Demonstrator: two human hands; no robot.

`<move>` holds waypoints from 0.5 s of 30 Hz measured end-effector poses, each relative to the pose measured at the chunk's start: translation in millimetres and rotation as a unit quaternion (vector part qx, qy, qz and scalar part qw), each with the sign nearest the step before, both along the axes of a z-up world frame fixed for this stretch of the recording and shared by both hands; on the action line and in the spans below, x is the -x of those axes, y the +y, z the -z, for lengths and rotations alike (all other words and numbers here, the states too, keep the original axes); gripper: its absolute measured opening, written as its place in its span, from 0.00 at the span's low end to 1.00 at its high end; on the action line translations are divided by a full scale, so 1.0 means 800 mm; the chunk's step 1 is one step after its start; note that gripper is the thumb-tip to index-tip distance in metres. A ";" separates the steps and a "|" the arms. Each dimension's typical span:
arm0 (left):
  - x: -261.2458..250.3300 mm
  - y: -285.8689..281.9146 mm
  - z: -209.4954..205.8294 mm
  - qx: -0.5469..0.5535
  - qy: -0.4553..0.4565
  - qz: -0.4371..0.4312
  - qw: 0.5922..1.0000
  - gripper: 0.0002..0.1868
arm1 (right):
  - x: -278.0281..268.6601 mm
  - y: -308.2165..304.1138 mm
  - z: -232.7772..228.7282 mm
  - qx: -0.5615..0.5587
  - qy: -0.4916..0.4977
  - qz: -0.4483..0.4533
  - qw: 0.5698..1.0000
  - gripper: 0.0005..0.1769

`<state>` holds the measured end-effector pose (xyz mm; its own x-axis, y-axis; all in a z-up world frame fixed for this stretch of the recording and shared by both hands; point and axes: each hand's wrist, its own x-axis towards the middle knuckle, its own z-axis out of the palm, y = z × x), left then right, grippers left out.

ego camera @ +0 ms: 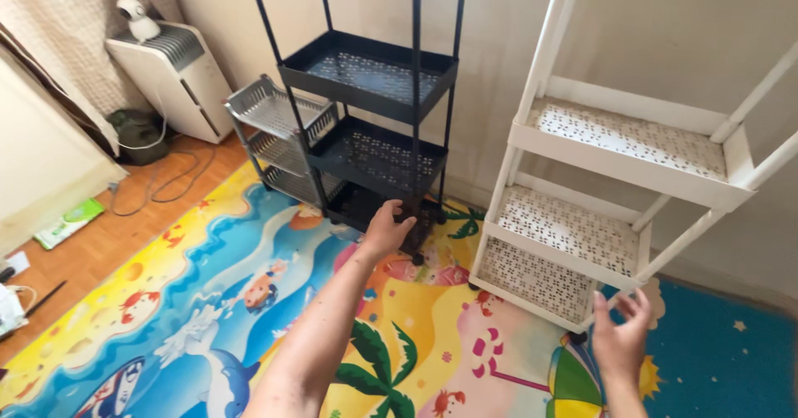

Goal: The person assembles a white three-tier plastic shelving unit by inserting trays into the frame and securing them with clips. They then adjust the positions of a black three-tier unit and a grey two-tier unit, aligning all three side by side on a colorful play mat.

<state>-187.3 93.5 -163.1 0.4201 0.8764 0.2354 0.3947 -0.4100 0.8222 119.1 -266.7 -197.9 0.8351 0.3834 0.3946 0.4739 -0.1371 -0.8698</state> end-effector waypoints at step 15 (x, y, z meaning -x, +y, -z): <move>0.260 0.180 -0.070 0.033 -0.067 -0.034 0.997 0.33 | 0.261 0.269 -0.208 0.050 0.102 -0.172 0.978 0.37</move>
